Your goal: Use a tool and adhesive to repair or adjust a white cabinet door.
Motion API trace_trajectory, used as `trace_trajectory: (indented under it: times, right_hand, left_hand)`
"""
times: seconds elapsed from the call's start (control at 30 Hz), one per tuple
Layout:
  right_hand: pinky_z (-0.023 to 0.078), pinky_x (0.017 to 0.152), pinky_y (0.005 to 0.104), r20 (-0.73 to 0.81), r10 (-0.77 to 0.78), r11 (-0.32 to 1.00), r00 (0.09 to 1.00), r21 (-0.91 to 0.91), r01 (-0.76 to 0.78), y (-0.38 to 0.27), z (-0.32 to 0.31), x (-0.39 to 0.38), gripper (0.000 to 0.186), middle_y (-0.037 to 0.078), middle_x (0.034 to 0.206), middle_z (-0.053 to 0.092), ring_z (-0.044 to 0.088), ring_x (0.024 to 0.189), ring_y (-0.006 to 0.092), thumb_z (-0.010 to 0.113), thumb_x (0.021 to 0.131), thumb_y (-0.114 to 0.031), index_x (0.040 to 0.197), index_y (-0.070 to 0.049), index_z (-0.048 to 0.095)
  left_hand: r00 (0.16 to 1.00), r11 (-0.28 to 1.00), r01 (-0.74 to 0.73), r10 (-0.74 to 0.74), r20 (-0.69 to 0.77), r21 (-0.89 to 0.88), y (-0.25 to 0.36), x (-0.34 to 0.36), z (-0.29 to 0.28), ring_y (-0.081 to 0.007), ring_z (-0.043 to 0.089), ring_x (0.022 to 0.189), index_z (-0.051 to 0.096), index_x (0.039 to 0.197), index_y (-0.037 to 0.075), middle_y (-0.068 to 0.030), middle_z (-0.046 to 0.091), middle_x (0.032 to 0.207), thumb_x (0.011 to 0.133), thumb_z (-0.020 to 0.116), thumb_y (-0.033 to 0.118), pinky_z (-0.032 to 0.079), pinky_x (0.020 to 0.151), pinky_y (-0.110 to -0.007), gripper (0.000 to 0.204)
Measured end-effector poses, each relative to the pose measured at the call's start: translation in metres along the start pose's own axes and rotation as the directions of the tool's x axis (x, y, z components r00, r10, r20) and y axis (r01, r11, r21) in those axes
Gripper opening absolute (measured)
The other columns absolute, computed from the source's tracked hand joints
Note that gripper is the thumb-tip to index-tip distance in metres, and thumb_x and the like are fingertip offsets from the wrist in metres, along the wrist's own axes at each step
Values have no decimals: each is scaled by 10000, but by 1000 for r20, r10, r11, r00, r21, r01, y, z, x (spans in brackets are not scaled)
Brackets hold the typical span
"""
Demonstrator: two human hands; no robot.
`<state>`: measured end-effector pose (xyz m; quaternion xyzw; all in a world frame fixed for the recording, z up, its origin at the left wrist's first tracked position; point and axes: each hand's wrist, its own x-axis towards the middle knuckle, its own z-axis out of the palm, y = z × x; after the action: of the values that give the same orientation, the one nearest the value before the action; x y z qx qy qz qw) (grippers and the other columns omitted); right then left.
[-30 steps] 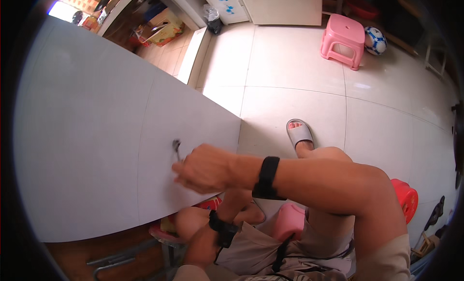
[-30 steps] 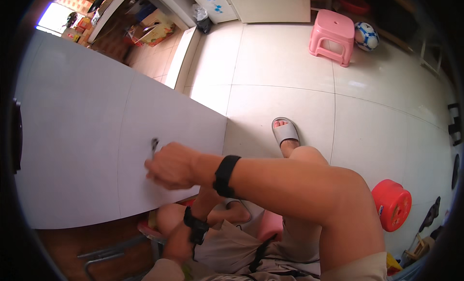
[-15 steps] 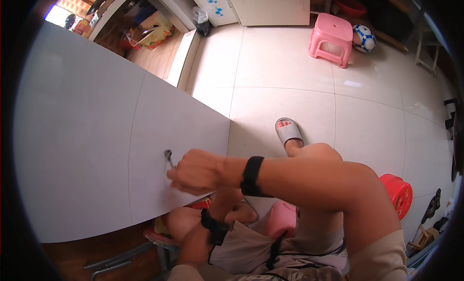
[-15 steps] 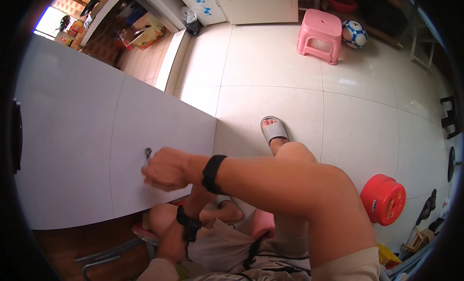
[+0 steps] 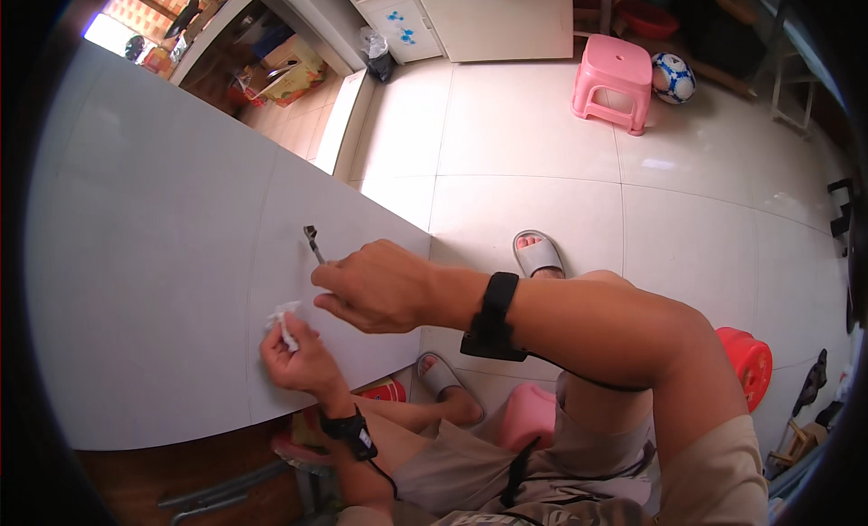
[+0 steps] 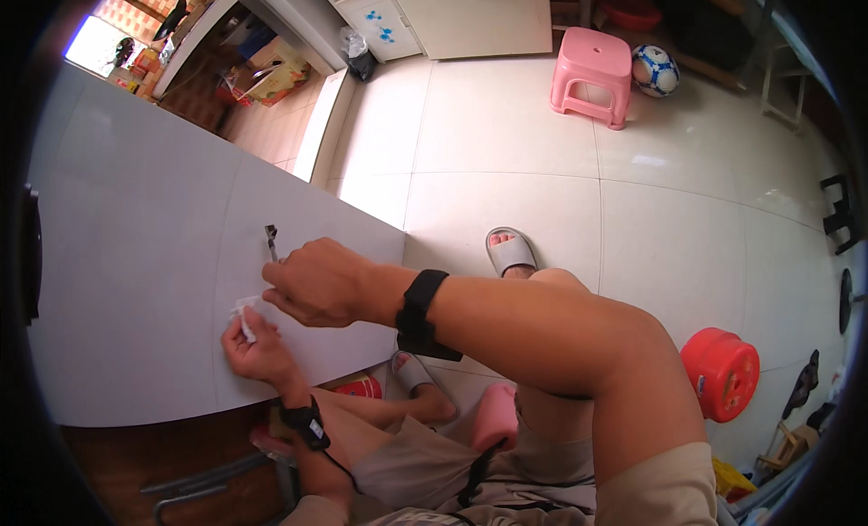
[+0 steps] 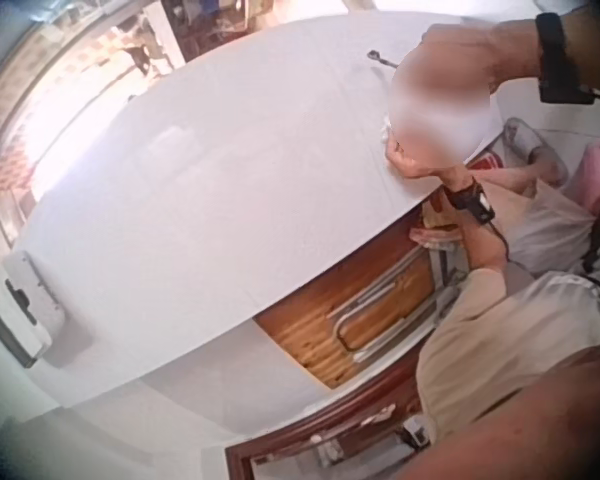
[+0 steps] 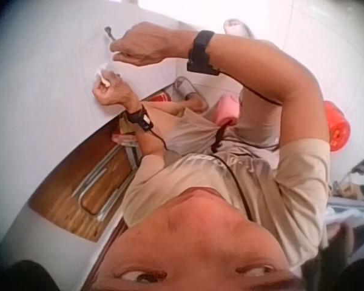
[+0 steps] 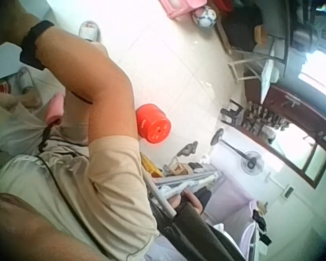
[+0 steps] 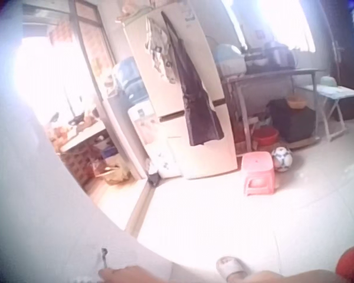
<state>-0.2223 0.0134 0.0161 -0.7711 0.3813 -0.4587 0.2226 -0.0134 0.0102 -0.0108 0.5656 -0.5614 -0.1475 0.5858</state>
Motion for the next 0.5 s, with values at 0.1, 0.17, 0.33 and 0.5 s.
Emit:
trace_trajectory:
  times: [0.1,0.17,0.33,0.5]
  right_hand:
    - [481,593,502,58,-68,997,996,-16,69,-8,6,-5,257,175,755,645,622,662,432,590,1013,-242,897,-20,536]
    - [481,587,499,80,-62,998,995,-22,64,-9,11,-7,273,170,739,628,616,657,432,588,1016,-247,887,-15,525]
    - [488,615,500,71,-151,987,986,65,146,-6,20,-4,274,184,783,648,620,674,433,564,1028,-271,940,-12,564]
    - [498,644,502,116,51,998,992,20,-53,-2,18,4,255,195,829,662,634,718,430,527,1041,-273,1007,-27,586]
  left_hand:
    - [908,917,-348,381,-173,193,-10,13,-9,-217,706,785,626,957,-83,-142,714,878,928,727,2,600,693,-332,135]
    - [958,949,-232,261,-118,213,-4,13,-10,-232,728,861,632,984,-94,-162,725,923,923,727,5,615,789,-340,150]
    - [994,978,-111,108,27,177,-11,1,1,-195,675,796,651,1016,-101,-151,716,916,924,730,69,573,727,-308,208]
    - [983,920,-173,137,125,352,-21,-6,11,-184,623,731,690,986,-60,-123,710,868,909,736,158,533,676,-325,236]
